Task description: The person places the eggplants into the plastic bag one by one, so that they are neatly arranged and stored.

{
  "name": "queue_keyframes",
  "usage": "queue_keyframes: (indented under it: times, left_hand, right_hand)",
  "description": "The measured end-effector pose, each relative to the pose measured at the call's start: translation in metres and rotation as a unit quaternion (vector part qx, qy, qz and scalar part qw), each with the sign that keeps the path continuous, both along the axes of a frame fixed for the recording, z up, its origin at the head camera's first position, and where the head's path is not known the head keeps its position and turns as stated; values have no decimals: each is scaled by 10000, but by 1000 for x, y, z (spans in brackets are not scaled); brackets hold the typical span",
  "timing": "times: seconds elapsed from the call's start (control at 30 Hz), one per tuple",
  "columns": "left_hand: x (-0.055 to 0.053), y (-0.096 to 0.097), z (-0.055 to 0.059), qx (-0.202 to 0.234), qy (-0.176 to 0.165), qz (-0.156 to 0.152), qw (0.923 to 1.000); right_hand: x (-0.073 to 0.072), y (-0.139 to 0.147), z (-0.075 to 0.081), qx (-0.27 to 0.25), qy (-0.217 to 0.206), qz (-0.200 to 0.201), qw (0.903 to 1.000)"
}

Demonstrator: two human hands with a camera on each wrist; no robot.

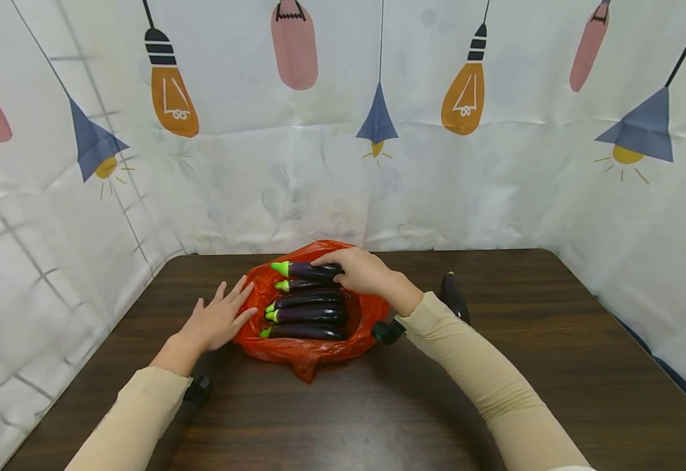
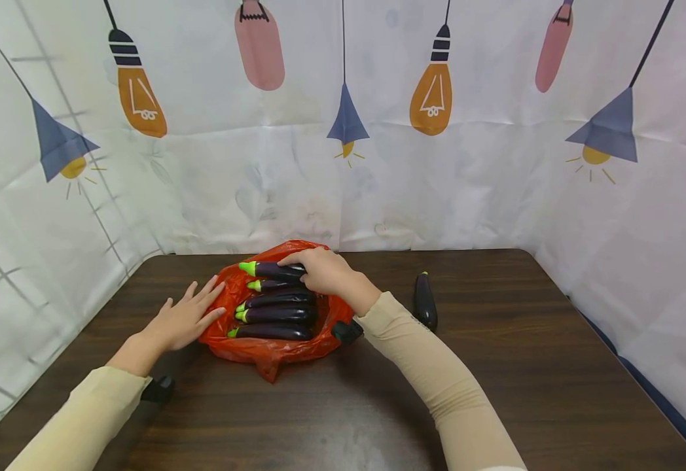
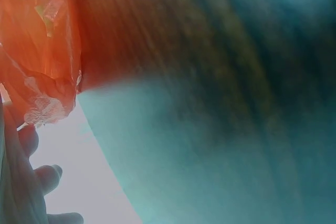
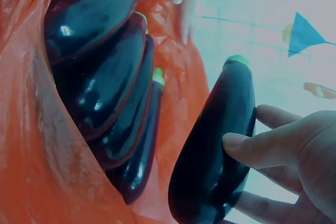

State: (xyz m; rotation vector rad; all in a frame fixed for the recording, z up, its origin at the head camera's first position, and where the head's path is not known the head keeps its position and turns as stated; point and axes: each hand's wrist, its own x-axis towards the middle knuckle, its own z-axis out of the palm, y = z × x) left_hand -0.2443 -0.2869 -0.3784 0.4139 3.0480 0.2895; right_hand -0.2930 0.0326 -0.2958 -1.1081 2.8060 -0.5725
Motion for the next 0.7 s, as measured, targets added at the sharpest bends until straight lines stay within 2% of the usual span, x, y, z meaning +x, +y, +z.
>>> queue_keyframes:
  times: [0.7]
  left_hand:
    - [0, 0, -2, 12, 5, -46, 10000]
  right_hand:
    - [-15, -17, -3, 649, -239, 42, 9976]
